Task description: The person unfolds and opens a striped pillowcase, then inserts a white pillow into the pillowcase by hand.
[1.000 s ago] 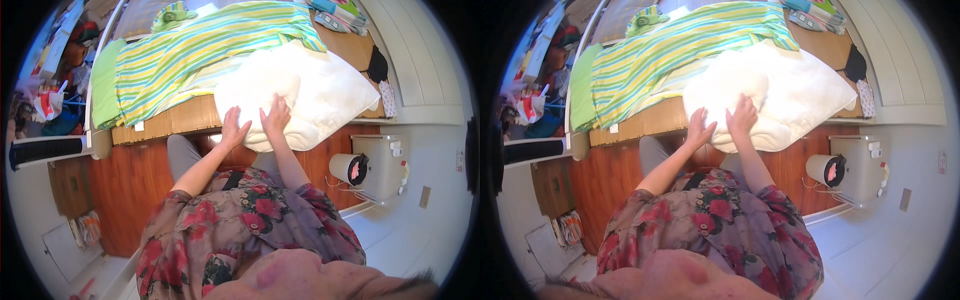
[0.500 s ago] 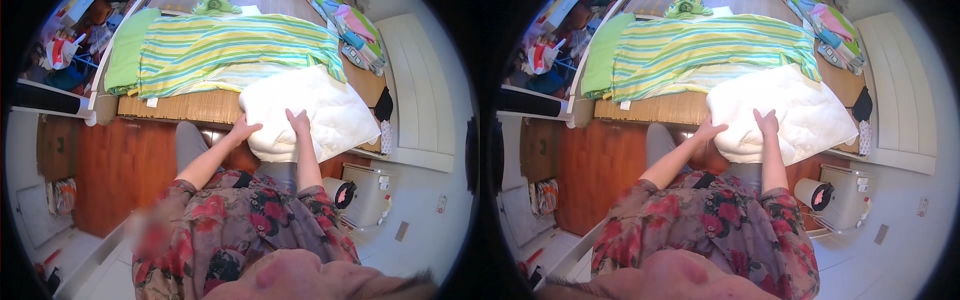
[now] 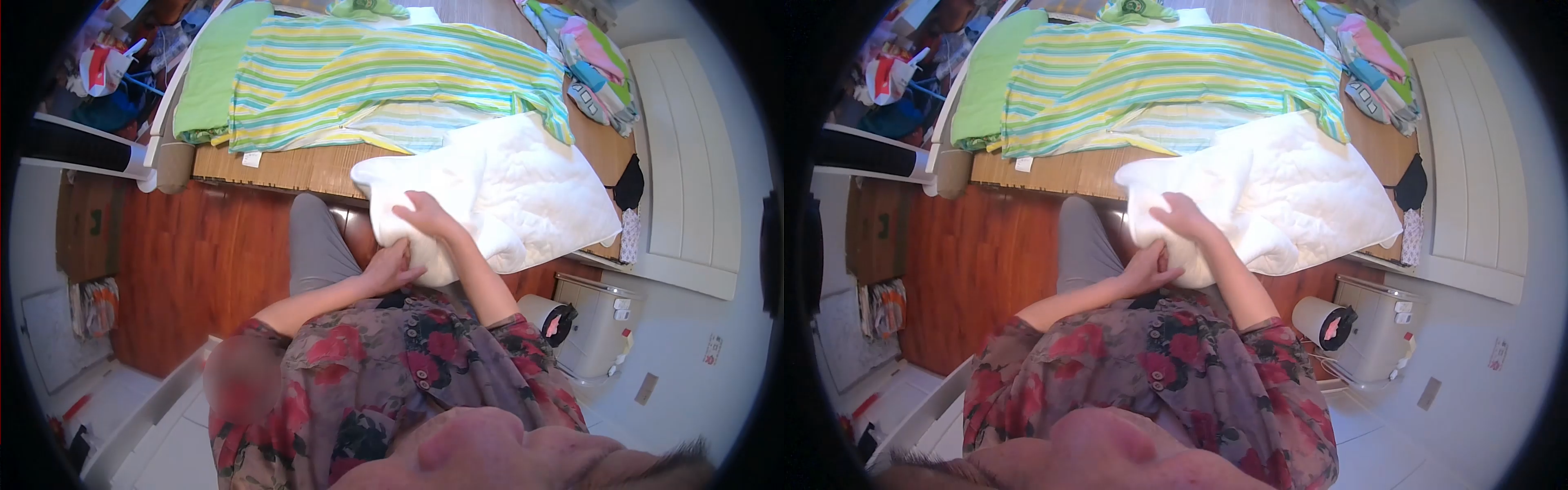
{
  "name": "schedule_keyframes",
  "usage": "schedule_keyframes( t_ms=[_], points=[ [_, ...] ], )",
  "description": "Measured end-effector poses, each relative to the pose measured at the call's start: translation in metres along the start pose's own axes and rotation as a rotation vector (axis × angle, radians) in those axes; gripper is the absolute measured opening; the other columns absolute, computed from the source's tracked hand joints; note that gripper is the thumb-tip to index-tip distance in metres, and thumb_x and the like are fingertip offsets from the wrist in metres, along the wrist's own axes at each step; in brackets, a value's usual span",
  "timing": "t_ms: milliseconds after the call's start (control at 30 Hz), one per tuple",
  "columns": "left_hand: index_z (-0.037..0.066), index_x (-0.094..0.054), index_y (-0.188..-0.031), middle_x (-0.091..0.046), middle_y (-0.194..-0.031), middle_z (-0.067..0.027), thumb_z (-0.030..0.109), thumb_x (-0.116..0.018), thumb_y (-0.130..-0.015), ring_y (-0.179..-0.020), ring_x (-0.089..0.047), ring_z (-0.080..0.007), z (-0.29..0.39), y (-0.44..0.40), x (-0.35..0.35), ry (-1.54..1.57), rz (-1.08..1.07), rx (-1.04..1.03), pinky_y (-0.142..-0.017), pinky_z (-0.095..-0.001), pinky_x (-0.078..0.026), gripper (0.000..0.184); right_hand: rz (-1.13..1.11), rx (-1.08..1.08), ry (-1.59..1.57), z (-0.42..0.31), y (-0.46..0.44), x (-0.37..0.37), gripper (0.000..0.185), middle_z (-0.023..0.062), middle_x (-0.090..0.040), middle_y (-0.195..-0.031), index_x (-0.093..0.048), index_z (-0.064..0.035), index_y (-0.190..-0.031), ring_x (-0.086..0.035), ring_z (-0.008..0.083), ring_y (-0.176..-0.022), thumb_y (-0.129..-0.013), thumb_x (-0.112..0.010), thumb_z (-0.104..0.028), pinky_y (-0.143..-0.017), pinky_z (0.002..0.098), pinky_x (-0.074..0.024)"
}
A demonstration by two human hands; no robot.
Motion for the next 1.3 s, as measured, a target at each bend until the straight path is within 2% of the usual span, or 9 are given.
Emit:
schedule_keyframes(
  t_ms=[67, 167, 200, 300, 567, 667, 1000, 1200, 1300],
  points=[
    [-0.003, -0.05, -0.093, -0.061, -0.077, -0.0123, 0.024, -0.071, -0.079, -0.068, -0.061, -0.0188, -0.009, 0.015, 0.008, 0.111, -0.119, -0.028, -0.062, -0.0294, -0.049, 0.037, 0.053, 0.11, -0.065, -0.008, 0.008, -0.014, 0.031, 0.0159, -0.062, -0.075, -0.062, 0.003, -0.089, -0.057, 0.0208, -0.071, -0.081, -0.062, -0.027, -0.069, 0.0338, -0.0455],
    [-0.003, -0.056, -0.116, -0.066, -0.083, -0.0067, 0.019, -0.061, -0.089, -0.072, -0.062, -0.0111, -0.055, 0.03, 0.024, 0.559, -0.313, 0.023, -0.063, -0.0245, -0.051, 0.036, -0.055, -0.015, -0.114, -0.014, 0.008, -0.015, 0.028, 0.0111, -0.054, -0.063, -0.059, 0.003, -0.079, -0.048, 0.0177, -0.06, -0.081, -0.061, -0.025, -0.058, 0.0328, -0.0412],
    [-0.003, -0.064, -0.102, -0.067, -0.085, -0.0093, 0.027, -0.058, -0.091, -0.075, -0.064, -0.0119, -0.073, 0.03, 0.043, 0.461, -0.385, 0.272, -0.065, -0.0235, -0.052, 0.033, -0.057, -0.017, -0.118, -0.008, 0.006, -0.017, 0.028, 0.0111, -0.054, -0.063, -0.059, 0.003, -0.079, -0.048, 0.0177, -0.06, -0.081, -0.061, -0.025, -0.058, 0.0328, -0.0412],
    [0.001, -0.063, -0.102, -0.064, -0.083, -0.0054, 0.039, -0.047, -0.094, -0.071, -0.059, -0.0097, -0.11, 0.009, 0.107, 0.614, 0.079, 0.362, -0.058, -0.0248, -0.046, 0.042, 0.016, -0.01, -0.082, 0.004, -0.006, -0.021, 0.028, 0.0084, -0.044, -0.055, -0.054, 0.0031, -0.071, -0.04, 0.0156, -0.054, -0.081, -0.061, -0.023, -0.052, 0.0325, -0.0366],
    [0.005, -0.042, -0.13, -0.058, -0.114, -0.0081, 0.016, -0.056, -0.09, -0.099, -0.057, -0.0161, -0.077, -0.056, 0.075, 1.038, 0.19, 0.268, -0.082, -0.0302, -0.049, 0.045, 0.238, 0.033, -0.084, 0.002, -0.029, -0.001, 0.025, 0.016, -0.059, -0.088, -0.061, -0.0045, -0.087, -0.058, 0.0314, -0.078, -0.081, -0.062, -0.029, -0.072, 0.0392, -0.0467],
    [0.007, -0.035, -0.138, -0.054, -0.121, -0.0063, 0.01, -0.052, -0.091, -0.108, -0.051, -0.0134, -0.039, -0.057, 0.067, 0.762, 0.156, 0.043, -0.092, -0.0292, -0.042, 0.051, 0.461, 0.219, 0.281, -0.024, -0.049, 0.064, 0.072, 0.0269, -0.047, -0.125, -0.041, 0.0065, -0.127, -0.044, 0.0359, -0.117, -0.078, -0.067, -0.038, -0.096, 0.0408, -0.0379],
    [0.0, -0.025, -0.142, -0.036, -0.142, -0.0095, 0.01, -0.058, -0.087, -0.129, -0.034, -0.016, -0.037, -0.055, 0.062, 0.823, -0.111, 0.08, -0.107, -0.0311, -0.027, 0.065, -0.228, -0.174, -0.768, 0.041, -0.072, -0.019, 0.053, 0.0111, -0.058, -0.113, -0.053, -0.0004, -0.122, -0.053, 0.0152, -0.101, -0.086, -0.058, -0.039, -0.088, 0.0299, -0.0428],
    [0.006, -0.025, -0.143, -0.051, -0.128, -0.0094, 0.009, -0.058, -0.089, -0.115, -0.049, -0.013, -0.057, -0.045, 0.054, 0.937, -0.366, 0.203, -0.097, -0.0291, -0.039, 0.063, -0.286, -0.216, -0.672, 0.03, -0.045, -0.028, 0.04, 0.0085, -0.065, -0.097, -0.06, 0.0003, -0.111, -0.059, 0.0177, -0.088, -0.076, -0.06, -0.019, -0.081, 0.0305, -0.046],
    [0.004, -0.066, -0.096, -0.067, -0.085, -0.0023, 0.023, -0.055, -0.091, -0.068, -0.059, -0.0066, -0.082, -0.078, 0.117, 0.595, -0.17, 0.275, -0.06, -0.0191, -0.046, 0.022, -0.068, -0.137, -0.411, 0.041, -0.047, -0.01, 0.038, 0.0094, -0.065, -0.096, -0.061, 0.001, -0.11, -0.059, 0.0169, -0.087, -0.076, -0.059, -0.017, -0.079, 0.03, -0.0464]
  ],
)
Point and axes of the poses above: each hand's wrist, its own y-axis away from the middle knuckle, its own x-axis out of the back of the hand, z = x × y, the point moved 6 cm from there along -y, towards the middle knuckle
